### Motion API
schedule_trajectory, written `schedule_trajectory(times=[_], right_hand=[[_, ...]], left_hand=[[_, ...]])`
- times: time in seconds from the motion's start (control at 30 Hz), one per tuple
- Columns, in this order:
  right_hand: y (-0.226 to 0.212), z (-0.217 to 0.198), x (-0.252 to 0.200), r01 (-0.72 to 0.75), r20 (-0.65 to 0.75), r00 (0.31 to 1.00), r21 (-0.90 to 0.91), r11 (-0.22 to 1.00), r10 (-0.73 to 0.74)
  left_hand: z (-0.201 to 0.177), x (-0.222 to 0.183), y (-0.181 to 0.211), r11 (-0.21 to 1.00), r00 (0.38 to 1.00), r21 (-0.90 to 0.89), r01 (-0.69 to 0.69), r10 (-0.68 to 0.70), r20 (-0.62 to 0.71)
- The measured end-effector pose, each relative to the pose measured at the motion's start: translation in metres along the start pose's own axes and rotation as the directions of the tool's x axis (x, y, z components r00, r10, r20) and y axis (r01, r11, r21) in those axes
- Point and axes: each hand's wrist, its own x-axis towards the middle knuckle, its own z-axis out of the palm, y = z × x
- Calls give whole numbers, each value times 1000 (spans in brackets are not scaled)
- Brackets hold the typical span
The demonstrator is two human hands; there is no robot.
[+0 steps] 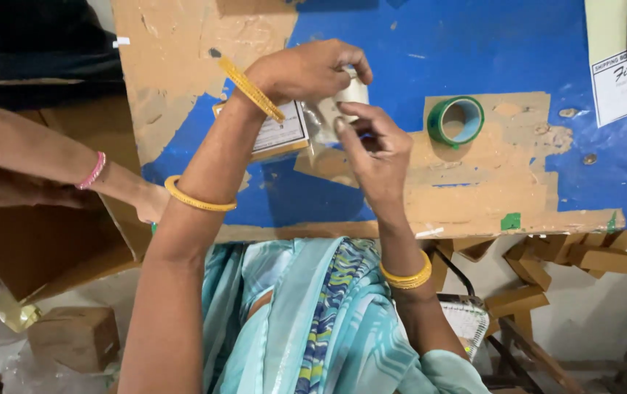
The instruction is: Packing small cardboard boxes and applying tape.
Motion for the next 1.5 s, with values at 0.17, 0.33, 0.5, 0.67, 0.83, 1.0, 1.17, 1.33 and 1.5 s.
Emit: schedule_trajectory(times=[0.17, 0.33, 0.5, 0.67, 0.83, 1.0, 1.17, 1.33, 1.5], right_hand=[[10, 14, 9, 26, 21, 999, -8, 1000, -26], [24, -6, -24, 30, 62, 998, -111, 993, -23], [156, -31, -38, 218, 122, 975, -388, 895, -185], [57, 2, -6, 227, -40, 968, -268, 936, -246], [13, 60, 39, 492, 268, 850, -101, 865, -453], [47, 62, 40, 622, 246, 766, -48, 782, -594], [35, 53, 47, 710, 269, 696, -113, 695, -666], [80, 35, 39, 669, 352, 733, -216, 711, -582], [156, 69, 69, 768, 600, 599, -241, 594, -531]], left_hand=[[-9, -4, 33, 990, 991, -68, 122, -118, 61], [-3, -1, 11, 998, 998, -18, 53, -52, 28], [-7, -10, 22, 998, 962, 27, -50, 55, -267], [-32, -30, -8, 894, 923, -423, -146, -31, -384], [-42, -47, -54, 586, 736, -657, -475, -146, -662], [-38, -48, -58, 381, 655, -613, -693, -23, -755], [-40, -30, -54, 411, 586, -542, -732, -24, -810], [-31, -38, -42, 458, 507, -480, -748, -72, -859], [-34, -158, 26, 647, 502, -414, -641, -55, -863]])
